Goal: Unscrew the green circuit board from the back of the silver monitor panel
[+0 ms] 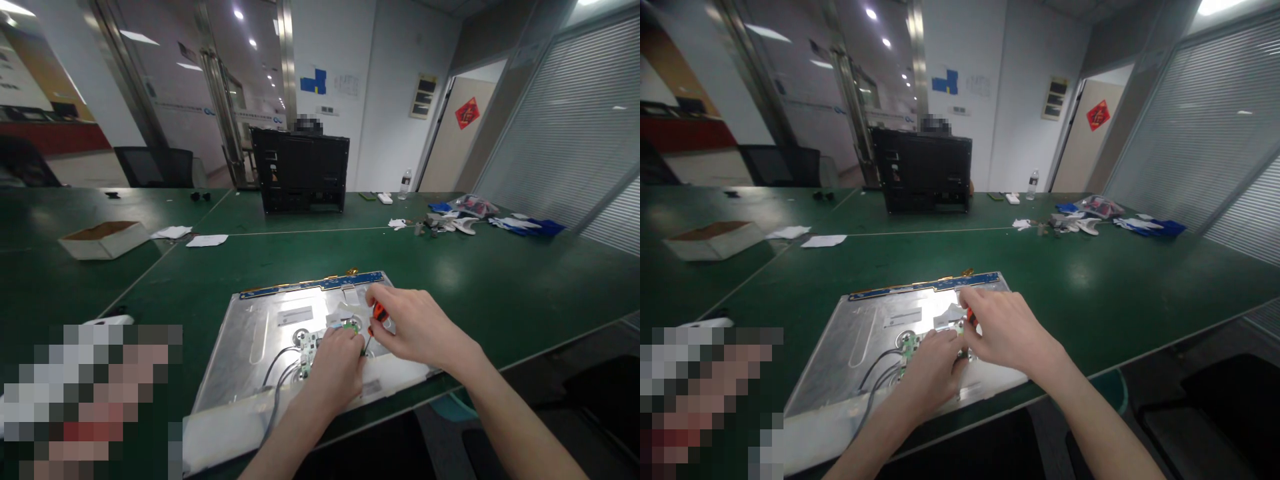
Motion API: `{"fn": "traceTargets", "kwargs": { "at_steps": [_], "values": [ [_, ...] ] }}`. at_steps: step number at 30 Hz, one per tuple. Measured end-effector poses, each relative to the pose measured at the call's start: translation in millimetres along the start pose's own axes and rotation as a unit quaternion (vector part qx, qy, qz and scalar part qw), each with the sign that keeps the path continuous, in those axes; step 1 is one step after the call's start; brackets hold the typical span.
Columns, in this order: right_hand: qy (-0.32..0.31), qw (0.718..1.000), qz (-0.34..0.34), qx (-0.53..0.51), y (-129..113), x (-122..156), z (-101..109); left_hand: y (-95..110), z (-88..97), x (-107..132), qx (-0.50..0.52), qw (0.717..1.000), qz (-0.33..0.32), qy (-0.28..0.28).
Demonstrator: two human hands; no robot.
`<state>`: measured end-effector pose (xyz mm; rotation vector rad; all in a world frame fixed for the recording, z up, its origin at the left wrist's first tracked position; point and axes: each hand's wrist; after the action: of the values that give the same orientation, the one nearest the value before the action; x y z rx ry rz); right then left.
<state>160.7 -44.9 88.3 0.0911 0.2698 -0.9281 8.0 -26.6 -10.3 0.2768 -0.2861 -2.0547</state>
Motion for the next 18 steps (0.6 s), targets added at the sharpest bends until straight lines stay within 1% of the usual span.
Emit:
{"fn": "traceTargets", "kwargs": {
  "at_steps": [3, 8, 11, 14, 18],
  "values": [
    [0.001, 1.0, 0.0, 0.006, -0.3, -0.1, -0.3, 2.1, 0.1, -0.1, 0.003, 1.0, 0.005, -0.005],
    [-0.002, 0.998, -0.026, 0.048, 0.3, -2.5, -4.3, 6.6, 1.9, 0.9, -0.008, 1.0, 0.012, -0.01],
    [-0.001, 0.999, -0.025, 0.032, 0.5, -2.1, -5.4, 4.8, -2.3, 1.9, -0.008, 1.0, 0.003, 0.001],
    [0.005, 1.0, -0.009, 0.0, 0.4, -0.6, -4.4, 1.2, -8.1, 3.1, -0.002, 1.0, -0.004, 0.015],
    [0.009, 0.999, -0.01, 0.03, 0.9, -0.4, -3.9, -1.1, -11.5, 3.2, 0.009, 1.0, -0.002, 0.026]
  ]
}}
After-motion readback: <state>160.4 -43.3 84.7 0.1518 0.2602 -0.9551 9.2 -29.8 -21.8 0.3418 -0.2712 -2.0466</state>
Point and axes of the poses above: each hand's wrist, its own x-axis away from the middle knuckle, its own z-axis out of the back of the hand, y = z × x, and after that the axes turned 11 degrees about z, right-handed
